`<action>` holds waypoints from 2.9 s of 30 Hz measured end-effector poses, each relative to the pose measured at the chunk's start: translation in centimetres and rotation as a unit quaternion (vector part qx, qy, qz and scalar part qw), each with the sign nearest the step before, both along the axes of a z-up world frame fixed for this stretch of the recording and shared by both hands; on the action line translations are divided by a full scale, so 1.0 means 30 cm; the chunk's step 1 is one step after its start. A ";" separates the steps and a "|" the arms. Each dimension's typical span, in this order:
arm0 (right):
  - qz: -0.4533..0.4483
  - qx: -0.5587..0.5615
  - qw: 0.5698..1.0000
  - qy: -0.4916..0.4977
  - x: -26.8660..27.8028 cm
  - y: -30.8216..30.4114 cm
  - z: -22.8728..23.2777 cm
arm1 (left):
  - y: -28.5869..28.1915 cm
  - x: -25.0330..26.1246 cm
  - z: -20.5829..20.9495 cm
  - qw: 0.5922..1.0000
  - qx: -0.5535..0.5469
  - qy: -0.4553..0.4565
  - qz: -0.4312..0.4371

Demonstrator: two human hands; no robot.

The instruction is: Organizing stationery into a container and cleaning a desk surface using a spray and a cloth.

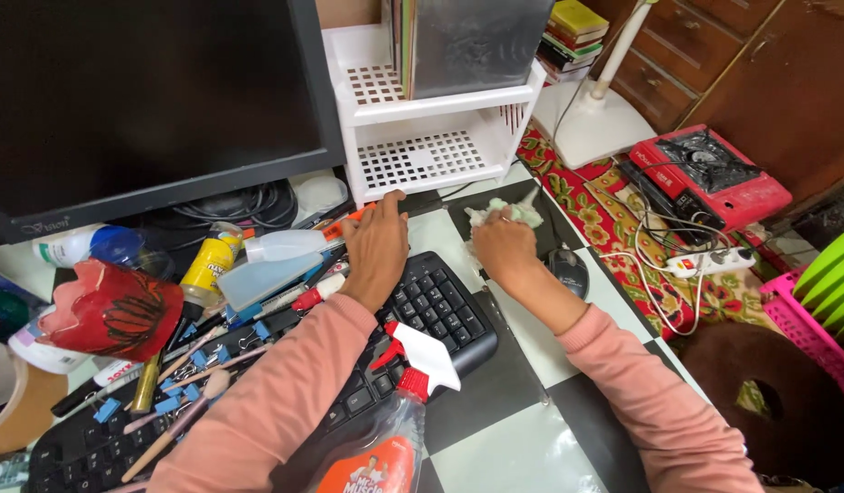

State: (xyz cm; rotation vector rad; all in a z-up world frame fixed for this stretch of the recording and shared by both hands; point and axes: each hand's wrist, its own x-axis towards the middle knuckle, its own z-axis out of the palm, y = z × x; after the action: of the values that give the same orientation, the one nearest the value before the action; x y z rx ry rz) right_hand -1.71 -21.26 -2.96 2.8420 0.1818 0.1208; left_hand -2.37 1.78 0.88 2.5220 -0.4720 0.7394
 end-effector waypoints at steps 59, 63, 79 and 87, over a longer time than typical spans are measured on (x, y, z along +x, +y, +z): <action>0.322 0.262 0.892 0.178 -0.001 0.093 0.196 | 0.012 -0.004 0.008 0.998 -0.059 0.023 -0.014; 0.280 0.282 0.903 0.161 0.050 0.137 0.143 | 0.010 0.004 0.001 0.998 -0.056 -0.004 -0.014; 0.116 0.136 0.984 0.017 0.029 0.014 0.106 | 0.011 -0.002 0.004 0.999 -0.033 0.023 -0.024; 0.007 0.042 0.989 0.142 -0.247 -0.022 0.226 | 0.011 0.003 -0.003 0.998 -0.022 0.038 -0.034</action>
State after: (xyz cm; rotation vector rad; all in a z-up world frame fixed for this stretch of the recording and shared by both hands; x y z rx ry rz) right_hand -9.11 -21.92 3.82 2.9312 0.2629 -0.2803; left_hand -2.27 2.12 0.78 2.4711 -0.5065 0.6210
